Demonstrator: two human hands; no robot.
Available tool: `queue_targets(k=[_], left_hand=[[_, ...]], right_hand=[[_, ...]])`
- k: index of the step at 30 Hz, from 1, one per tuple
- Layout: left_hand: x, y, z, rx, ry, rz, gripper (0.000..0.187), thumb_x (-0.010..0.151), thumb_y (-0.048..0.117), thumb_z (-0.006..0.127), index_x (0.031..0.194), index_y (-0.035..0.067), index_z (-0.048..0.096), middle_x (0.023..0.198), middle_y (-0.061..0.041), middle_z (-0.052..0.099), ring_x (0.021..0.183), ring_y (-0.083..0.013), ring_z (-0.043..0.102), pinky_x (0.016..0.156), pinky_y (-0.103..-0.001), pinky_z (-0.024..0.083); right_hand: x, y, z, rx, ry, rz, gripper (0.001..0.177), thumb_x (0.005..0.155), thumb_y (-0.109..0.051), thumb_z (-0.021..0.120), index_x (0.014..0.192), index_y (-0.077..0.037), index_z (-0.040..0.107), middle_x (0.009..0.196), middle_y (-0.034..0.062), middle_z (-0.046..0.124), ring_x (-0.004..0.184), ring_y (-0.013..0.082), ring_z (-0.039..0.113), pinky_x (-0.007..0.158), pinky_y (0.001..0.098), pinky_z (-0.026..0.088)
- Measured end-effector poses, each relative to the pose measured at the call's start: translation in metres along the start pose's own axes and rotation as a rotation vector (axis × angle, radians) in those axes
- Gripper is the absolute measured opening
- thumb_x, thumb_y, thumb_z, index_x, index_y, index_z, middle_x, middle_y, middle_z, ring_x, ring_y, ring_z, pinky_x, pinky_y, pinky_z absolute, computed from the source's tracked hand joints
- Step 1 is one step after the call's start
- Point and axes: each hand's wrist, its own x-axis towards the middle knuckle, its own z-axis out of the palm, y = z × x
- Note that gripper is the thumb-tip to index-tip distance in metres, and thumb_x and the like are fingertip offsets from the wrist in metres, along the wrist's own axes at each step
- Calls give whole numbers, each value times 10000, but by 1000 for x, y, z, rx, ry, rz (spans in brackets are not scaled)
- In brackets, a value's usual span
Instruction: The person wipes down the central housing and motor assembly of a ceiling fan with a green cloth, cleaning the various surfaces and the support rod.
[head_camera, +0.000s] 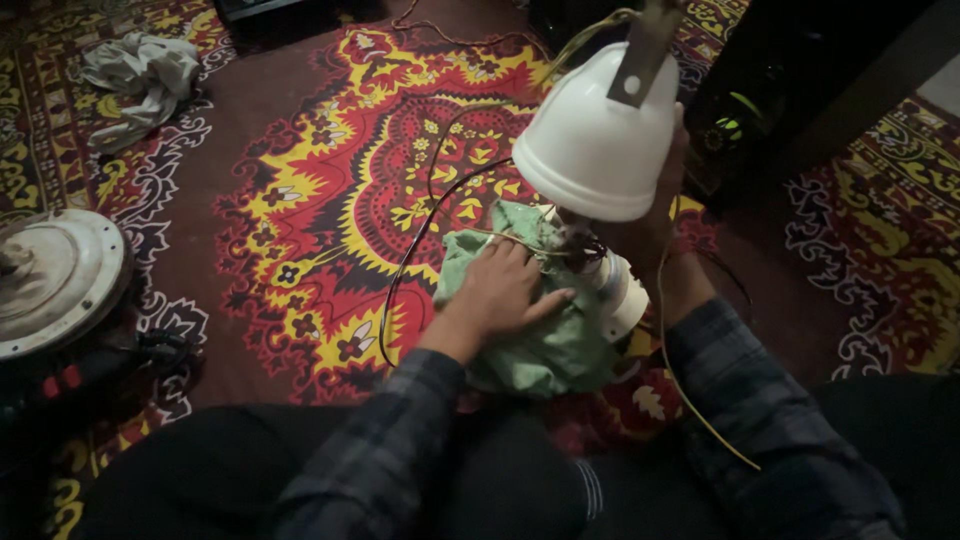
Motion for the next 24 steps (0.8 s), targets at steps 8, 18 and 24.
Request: queue_targets(k=[8,18,24], left_hand=[[15,-56,10,4,214,433,633,1004,575,514,1155,-24,646,1225,-235,625,1266,-395,530,1172,-500,327],[4,-26,12,49,128,91,550,919,529,583,811,2,697,1116,-273,631,1192,-434,549,1101,-498,380],[-5,-4,15,-31,145,-97,426,931,404,596,887,-6,703,988,-236,655,1063,-410,608,981,-498,456]], right_hand=[[-15,7,15,183,-85,24,573,1127,-564,452,1496,-134,537,1350,54,630,1239,188,596,1106,379,477],[-21,8,23,116,-35,45,606,1051,-622,428,1398,-140,546,1262,47,624,1166,187,592,1048,373,478],[-22,9,21,18,47,-7,607,1035,-651,411,1342,-146,551,1195,35,611,1096,178,574,982,362,462]])
